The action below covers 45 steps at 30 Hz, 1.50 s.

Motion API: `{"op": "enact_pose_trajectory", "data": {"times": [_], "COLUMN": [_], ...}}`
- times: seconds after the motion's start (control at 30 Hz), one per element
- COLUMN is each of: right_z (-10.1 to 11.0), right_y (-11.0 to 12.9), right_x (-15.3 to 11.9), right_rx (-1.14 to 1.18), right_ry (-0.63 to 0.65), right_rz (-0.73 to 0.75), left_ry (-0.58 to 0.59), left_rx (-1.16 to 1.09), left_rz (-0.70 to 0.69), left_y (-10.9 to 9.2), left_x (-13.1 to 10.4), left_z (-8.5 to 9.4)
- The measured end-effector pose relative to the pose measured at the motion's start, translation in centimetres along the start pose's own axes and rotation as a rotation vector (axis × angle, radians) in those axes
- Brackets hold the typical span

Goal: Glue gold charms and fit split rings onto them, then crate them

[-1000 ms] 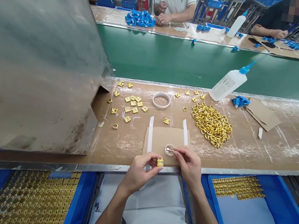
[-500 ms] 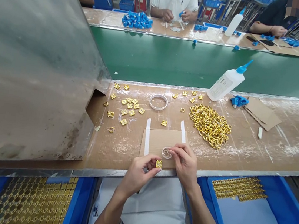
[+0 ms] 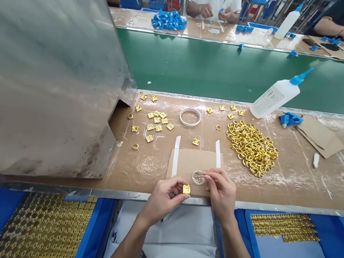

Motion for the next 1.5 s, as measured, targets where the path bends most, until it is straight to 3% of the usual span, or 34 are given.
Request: {"op": "enact_pose_trajectory", "data": {"times": [0.27, 0.57, 0.87, 1.27, 1.5], "right_z": [-0.2, -0.2, -0.1, 0.3, 0.7], "right_y": [-0.4, 0.4, 0.0, -0.6, -0.2], "right_x": [0.0, 0.3, -0.1, -0.7, -2.7], "right_rx": [0.104, 0.048, 0.067, 0.148, 0.25], "right_ry": [-0.02, -0.039, -0.072, -0.106, -0.16], "right_rz": [-0.146, -0.048, -0.127, -0.209, -0.284], "left_ry": [-0.02, -0.033, -0.036, -0.103, -0.078], "left_rx": [-0.042, -0.058, -0.03, 0.125, 0.16], "left_rz": [0.036, 0.034, 0.031, -0.125, -0.217], "left_y": [0.2, 0.2, 0.1, -0.3, -0.6], "left_x": [0.1, 0.1, 0.2, 0.0, -0.3], "left_z": [-0.2, -0.2, -0.3, -0.9, -1.0]}}
Point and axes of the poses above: each hand's wrist, its own x-axis towards the middle knuckle, its own z-axis out of the back of the hand, y = z × x, the point moved 5 cm from there along x, towards the middle knuckle, and after that the axes turned 15 degrees about -y, right-handed, at the moved point
